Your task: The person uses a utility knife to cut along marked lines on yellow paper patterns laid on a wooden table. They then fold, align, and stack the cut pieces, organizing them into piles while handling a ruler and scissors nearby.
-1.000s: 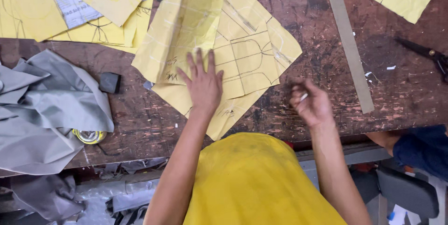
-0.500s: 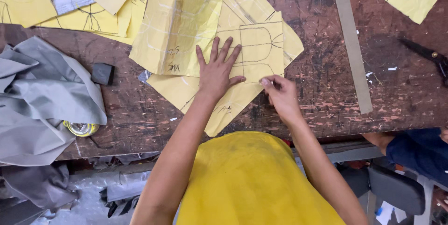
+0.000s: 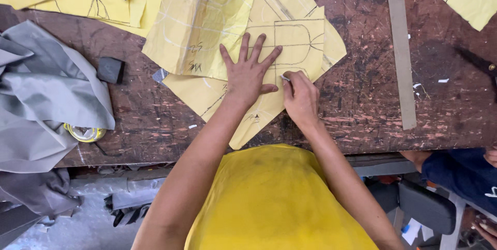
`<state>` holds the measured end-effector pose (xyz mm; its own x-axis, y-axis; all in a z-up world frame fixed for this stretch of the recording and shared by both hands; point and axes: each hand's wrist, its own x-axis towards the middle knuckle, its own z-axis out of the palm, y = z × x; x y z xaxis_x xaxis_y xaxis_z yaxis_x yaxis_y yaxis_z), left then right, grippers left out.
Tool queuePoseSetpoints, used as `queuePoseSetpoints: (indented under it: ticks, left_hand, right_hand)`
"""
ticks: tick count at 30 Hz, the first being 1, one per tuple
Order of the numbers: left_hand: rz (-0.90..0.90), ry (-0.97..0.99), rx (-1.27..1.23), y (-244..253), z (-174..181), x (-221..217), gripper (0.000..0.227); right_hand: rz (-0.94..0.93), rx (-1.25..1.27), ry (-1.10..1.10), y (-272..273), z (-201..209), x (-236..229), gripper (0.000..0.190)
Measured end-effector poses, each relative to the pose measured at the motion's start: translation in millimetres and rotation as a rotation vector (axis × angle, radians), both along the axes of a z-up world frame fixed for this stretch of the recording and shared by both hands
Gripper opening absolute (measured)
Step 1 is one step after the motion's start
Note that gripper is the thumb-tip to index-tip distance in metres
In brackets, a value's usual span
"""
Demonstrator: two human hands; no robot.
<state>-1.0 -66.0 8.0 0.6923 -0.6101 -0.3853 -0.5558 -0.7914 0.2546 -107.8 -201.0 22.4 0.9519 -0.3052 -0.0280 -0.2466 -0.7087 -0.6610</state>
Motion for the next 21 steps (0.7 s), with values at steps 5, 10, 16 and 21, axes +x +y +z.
queuePoseSetpoints:
  ticks: [5, 10, 16, 21]
  left_hand:
    - [0.002, -0.002, -0.008, 1.3, -1.2, -1.3, 0.112]
    - [0.001, 0.000, -0.023, 2.5, -2.8, 2.1, 0.111]
    - [0.007, 0.037, -0.022, 2.0, 2.8, 3.0, 0.112]
    - [0.004, 0.040, -0.015, 3.2, 2.8, -2.5, 0.111]
  right_hand:
    - [0.026, -0.073, 0.001, 1.7, -5.9, 0.2, 0.009]
    - [0.040, -0.063, -0.029, -0.8, -4.9, -5.2, 0.007]
    - [0.024, -0.081, 0.061, 0.5, 7.9, -12.2, 0.010]
    - [0.015, -0.094, -0.016, -11.6, 1.7, -3.7, 0.011]
